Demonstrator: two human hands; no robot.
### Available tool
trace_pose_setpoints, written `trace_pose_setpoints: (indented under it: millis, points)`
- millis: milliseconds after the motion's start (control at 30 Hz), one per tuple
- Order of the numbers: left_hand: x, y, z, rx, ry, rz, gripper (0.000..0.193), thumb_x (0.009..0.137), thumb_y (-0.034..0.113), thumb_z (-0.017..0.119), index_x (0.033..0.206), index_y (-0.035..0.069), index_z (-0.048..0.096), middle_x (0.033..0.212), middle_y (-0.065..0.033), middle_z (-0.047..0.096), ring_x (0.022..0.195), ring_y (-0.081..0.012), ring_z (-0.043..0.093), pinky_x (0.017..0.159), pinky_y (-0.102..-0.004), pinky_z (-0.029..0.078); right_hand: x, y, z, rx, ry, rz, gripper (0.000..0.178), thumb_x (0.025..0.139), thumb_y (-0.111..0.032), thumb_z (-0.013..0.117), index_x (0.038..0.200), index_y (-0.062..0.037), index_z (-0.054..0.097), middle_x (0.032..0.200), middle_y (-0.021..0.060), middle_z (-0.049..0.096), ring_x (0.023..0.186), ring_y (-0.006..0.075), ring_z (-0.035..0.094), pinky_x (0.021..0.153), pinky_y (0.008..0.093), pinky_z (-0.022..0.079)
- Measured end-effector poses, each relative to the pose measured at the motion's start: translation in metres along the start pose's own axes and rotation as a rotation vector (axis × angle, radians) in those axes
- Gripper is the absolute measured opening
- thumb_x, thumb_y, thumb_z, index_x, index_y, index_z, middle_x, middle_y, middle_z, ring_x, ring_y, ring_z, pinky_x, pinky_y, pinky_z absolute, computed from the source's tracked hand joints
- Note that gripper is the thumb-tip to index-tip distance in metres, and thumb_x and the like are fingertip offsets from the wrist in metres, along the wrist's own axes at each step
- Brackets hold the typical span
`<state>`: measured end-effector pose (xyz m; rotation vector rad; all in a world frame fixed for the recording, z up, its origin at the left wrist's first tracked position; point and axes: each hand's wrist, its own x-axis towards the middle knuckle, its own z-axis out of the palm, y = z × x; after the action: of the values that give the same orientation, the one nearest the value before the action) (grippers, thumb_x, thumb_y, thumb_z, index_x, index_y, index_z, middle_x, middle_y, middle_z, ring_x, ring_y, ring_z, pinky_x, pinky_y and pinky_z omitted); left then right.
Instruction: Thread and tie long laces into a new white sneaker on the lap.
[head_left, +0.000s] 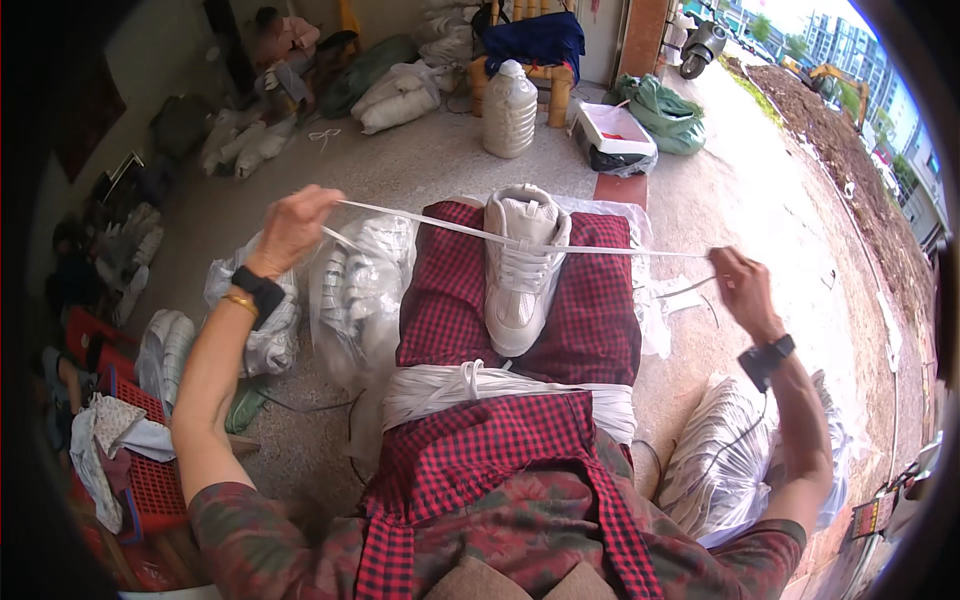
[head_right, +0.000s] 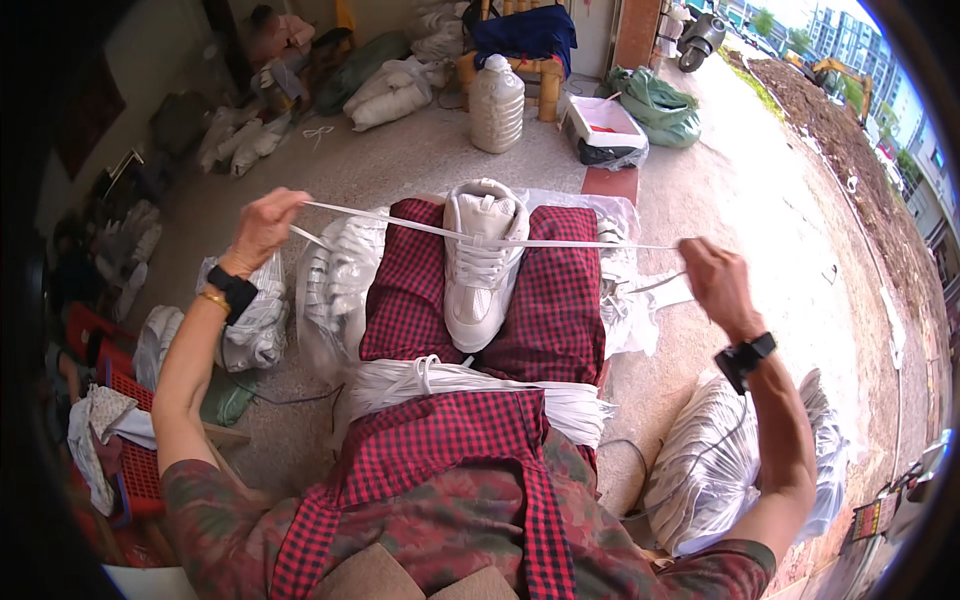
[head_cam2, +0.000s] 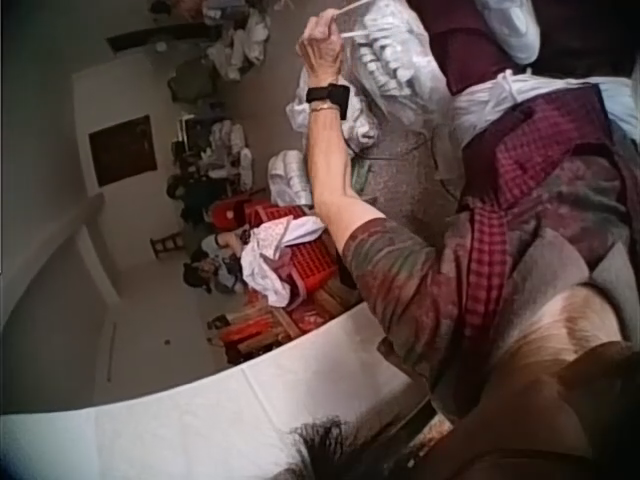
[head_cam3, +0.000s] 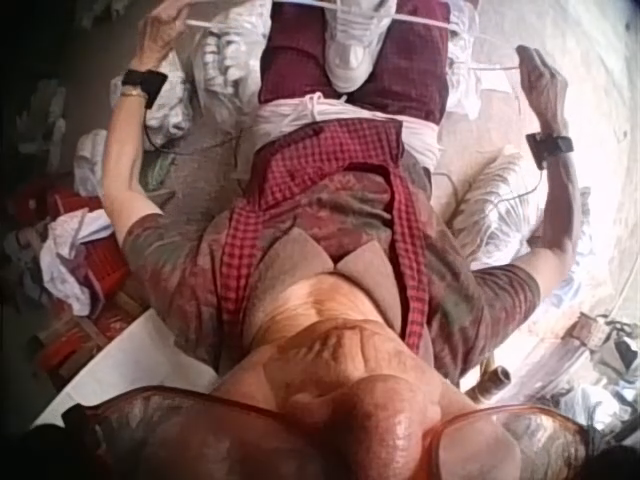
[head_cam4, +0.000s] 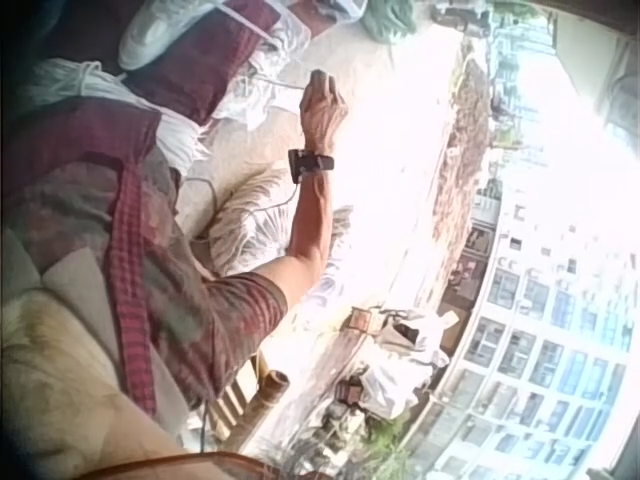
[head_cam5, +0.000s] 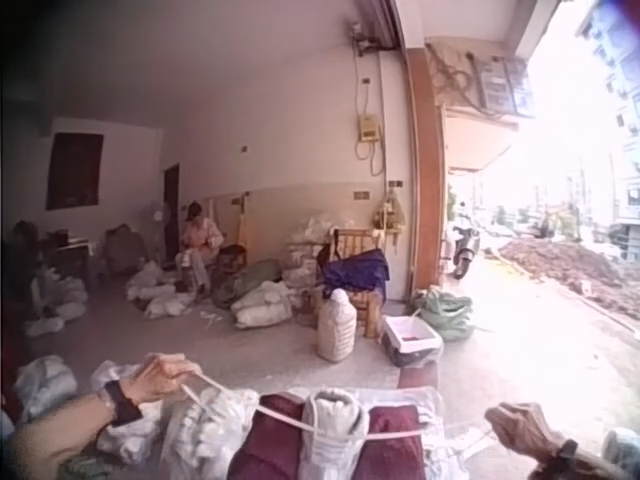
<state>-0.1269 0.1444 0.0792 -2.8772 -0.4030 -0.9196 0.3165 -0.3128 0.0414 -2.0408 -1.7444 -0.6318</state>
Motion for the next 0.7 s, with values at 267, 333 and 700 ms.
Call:
trace_pose_setpoints:
  millis: [267, 333, 700]
  points:
    - [-0.046, -0.086, -0.123, 0.422, 0.096, -0.138, 0.016, 0.1, 0.013, 0.053, 0.107, 0.004, 0.064, 0.101, -0.0172, 0.066, 0.098, -0.0409, 0.062, 0.083, -0.0451, 0.051, -0.062, 0.071, -0.12, -0.377, -0.014, 0.297, 0.012, 0.099, -0.008, 0.054, 0.107, -0.0032, 0.06, 0.098, 0.0173, 0.069, 0.086, 0.0359, 0.068, 0.072, 0.0412, 0.054]
    - [-0.051, -0.095, -0.138, 0.469, 0.127, -0.12, 0.016, 0.1, 0.013, 0.053, 0.108, 0.004, 0.064, 0.1, -0.0171, 0.066, 0.097, -0.0412, 0.062, 0.082, -0.0453, 0.051, -0.062, 0.076, -0.126, -0.404, 0.015, 0.301, 0.012, 0.099, -0.009, 0.054, 0.108, -0.0036, 0.061, 0.098, 0.0169, 0.069, 0.086, 0.0357, 0.068, 0.072, 0.0415, 0.055]
    - [-0.017, -0.001, -0.03, 0.018, 0.046, -0.181, 0.029, 0.084, -0.003, 0.055, 0.108, 0.005, 0.069, 0.105, -0.0142, 0.066, 0.103, -0.0334, 0.06, 0.093, -0.0409, 0.047, 0.046, -0.081, -0.005, 0.197, -0.006, 0.156, 0.023, 0.083, 0.005, 0.064, 0.102, -0.0061, 0.071, 0.106, 0.0127, 0.063, 0.1, 0.0311, 0.064, 0.084, 0.0378, 0.055]
